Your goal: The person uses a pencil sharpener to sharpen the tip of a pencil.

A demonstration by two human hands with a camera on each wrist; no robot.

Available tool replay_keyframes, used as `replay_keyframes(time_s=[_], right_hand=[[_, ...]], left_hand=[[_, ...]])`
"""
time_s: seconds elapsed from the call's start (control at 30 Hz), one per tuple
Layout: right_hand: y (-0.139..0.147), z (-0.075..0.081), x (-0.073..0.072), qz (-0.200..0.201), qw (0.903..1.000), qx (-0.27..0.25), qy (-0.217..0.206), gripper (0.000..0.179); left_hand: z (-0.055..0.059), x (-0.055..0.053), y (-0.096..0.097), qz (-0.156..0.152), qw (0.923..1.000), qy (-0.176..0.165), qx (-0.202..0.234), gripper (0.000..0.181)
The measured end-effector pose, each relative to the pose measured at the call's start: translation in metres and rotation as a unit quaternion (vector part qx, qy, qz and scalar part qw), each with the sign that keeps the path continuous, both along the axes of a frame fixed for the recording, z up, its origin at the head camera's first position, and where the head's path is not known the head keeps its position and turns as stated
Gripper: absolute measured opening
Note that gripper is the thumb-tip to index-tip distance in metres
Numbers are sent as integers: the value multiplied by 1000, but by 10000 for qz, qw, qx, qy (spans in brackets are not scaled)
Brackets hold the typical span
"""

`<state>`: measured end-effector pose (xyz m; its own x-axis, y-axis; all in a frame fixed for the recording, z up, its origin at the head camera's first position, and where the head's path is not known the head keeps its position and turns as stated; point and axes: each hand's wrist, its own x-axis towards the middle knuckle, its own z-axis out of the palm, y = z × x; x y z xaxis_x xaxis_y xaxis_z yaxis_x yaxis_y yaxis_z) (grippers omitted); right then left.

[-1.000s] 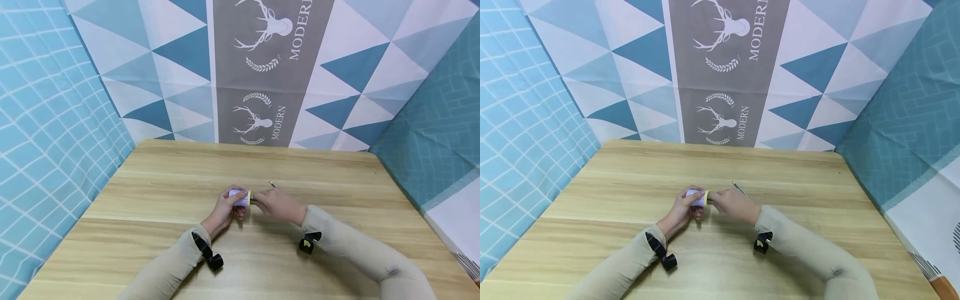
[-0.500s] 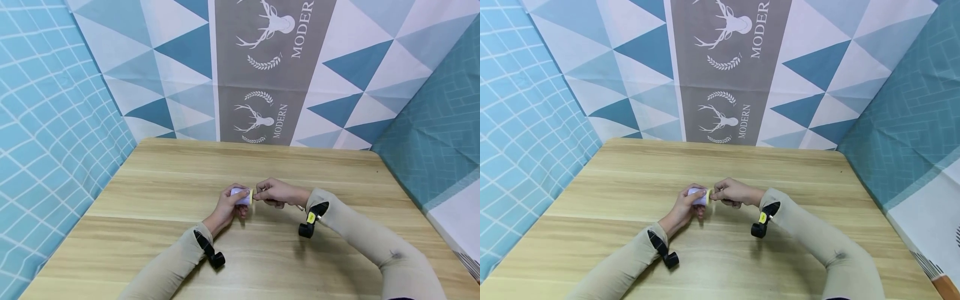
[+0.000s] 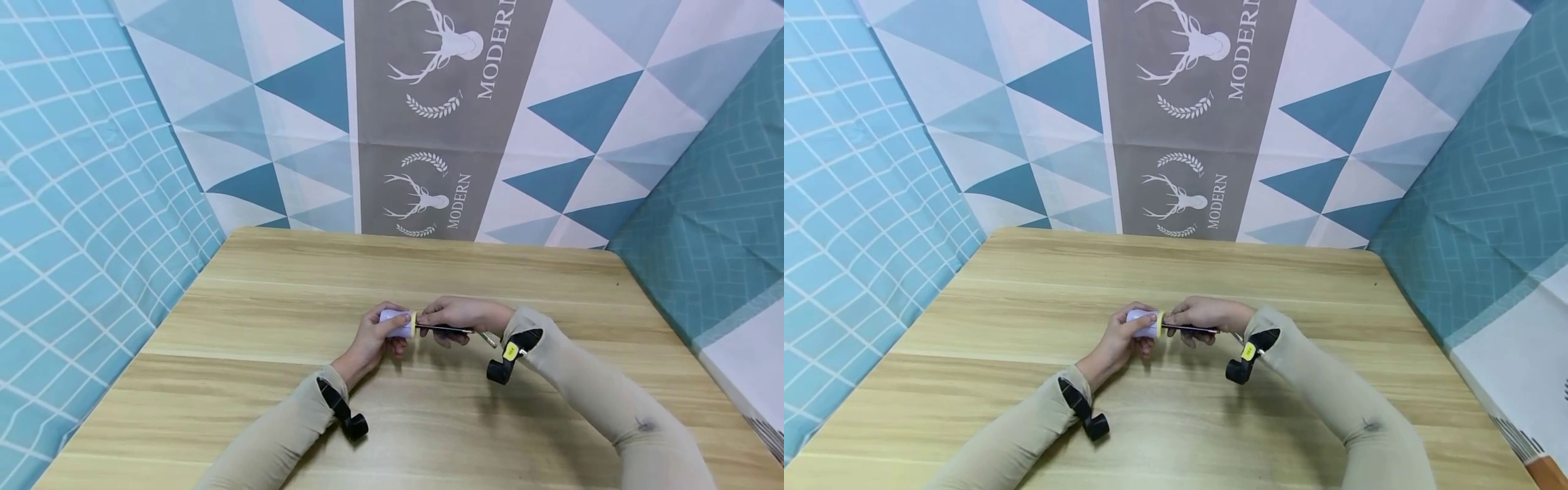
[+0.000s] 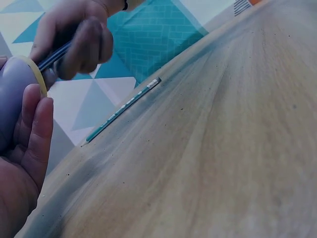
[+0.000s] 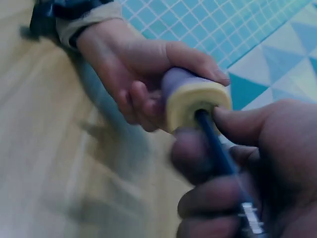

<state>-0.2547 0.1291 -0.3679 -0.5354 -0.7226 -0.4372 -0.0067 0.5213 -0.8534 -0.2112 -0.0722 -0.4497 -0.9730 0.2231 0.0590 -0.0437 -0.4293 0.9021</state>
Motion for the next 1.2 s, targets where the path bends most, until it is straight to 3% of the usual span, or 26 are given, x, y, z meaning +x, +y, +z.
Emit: replay_keyframes(time_s=[0.17,0.37,0.47,0.57,0.9,1.2], right_hand=[[9,8,7,-47,9891,159,1463,31],[10,10,17,-333,9533,-86,2999,24],[8,7,19,-469,9420,-176,3319,12],[7,5,20,-503,9415,-271,3321,6],[11,4,15,-227,9667,-359,2522,12],[16,5,16,-61,9762,-320,2143,14]], left_hand=[[-1,-1,0,35,10000,11,-48,11],[-1,-2,-1,119,9999,65,-42,11],[-1,-2,-1,119,9999,82,-44,13],[-2,-3,-1,106,9999,48,-83,13],[-2,-3,-1,60,9998,-35,-163,7],[-3,-2,1,-48,9996,2,-266,10]])
